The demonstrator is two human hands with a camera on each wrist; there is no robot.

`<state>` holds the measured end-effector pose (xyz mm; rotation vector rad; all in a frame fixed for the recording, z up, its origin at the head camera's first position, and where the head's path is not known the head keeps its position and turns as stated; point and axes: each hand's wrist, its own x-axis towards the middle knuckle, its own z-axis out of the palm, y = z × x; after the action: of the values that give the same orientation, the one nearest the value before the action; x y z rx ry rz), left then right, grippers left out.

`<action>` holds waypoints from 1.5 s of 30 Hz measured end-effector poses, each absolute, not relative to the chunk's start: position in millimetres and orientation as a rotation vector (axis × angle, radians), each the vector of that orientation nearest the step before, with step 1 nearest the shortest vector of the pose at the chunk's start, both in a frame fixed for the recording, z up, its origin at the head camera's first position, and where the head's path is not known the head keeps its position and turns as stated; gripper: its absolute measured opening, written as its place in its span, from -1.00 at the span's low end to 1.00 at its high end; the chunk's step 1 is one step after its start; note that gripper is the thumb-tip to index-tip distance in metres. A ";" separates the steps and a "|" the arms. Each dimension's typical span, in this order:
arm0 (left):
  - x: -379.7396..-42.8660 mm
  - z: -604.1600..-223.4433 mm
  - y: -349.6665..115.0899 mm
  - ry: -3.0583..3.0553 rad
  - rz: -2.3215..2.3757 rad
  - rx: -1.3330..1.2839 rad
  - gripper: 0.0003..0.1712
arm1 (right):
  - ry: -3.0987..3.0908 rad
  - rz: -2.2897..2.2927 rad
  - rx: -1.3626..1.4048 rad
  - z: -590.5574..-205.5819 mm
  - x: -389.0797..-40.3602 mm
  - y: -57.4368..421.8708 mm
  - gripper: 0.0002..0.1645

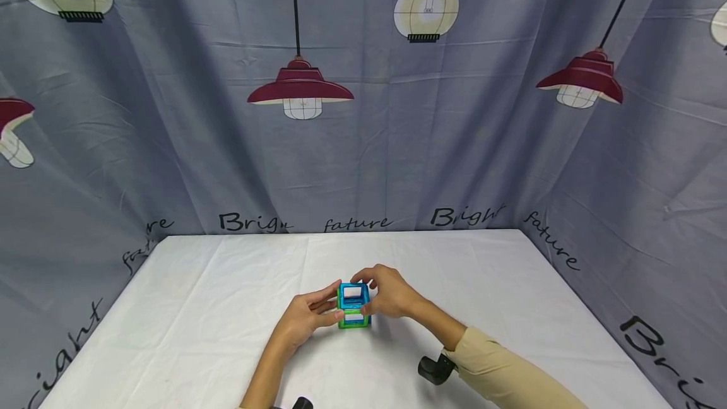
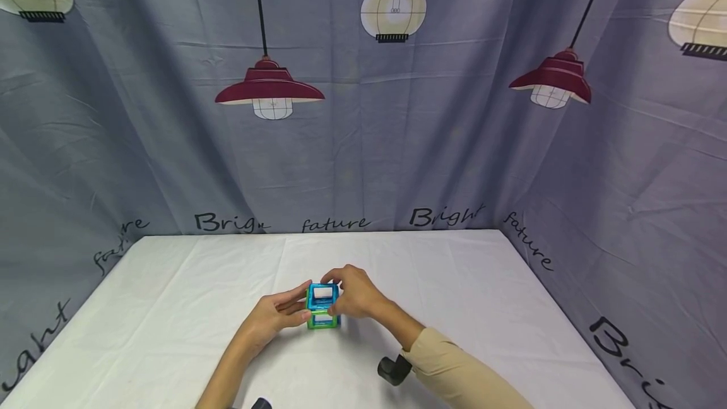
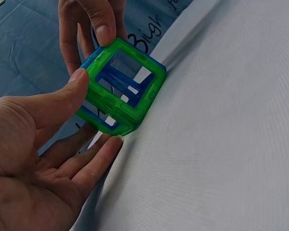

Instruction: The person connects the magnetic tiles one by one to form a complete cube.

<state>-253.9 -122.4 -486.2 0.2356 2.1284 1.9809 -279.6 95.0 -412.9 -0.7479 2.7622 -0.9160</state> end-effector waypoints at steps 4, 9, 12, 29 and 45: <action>-253.9 -486.7 -122.2 2.145 1.971 0.237 -0.24 | 2.770 -0.893 -0.763 -412.8 -280.4 94.7 -0.37; -253.5 -487.5 -123.4 2.173 1.945 0.229 -0.24 | 2.760 -0.885 -0.749 -413.8 -280.1 94.2 -0.35; -252.8 -488.1 -122.2 2.174 1.955 0.234 -0.22 | 2.755 -0.880 -0.735 -414.1 -279.5 94.1 -0.34; -251.0 -480.1 -126.0 2.231 1.891 0.230 -0.23 | 2.771 -1.000 -0.592 -424.7 -278.5 93.5 -0.20; -265.5 -469.9 -116.2 2.189 1.886 0.128 -0.22 | 2.739 -1.150 -0.392 -439.7 -278.2 104.7 -0.27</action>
<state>-265.5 -116.2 -469.9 0.1279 2.1891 1.8859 -278.2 104.7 -439.7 -0.3917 2.7389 -1.1502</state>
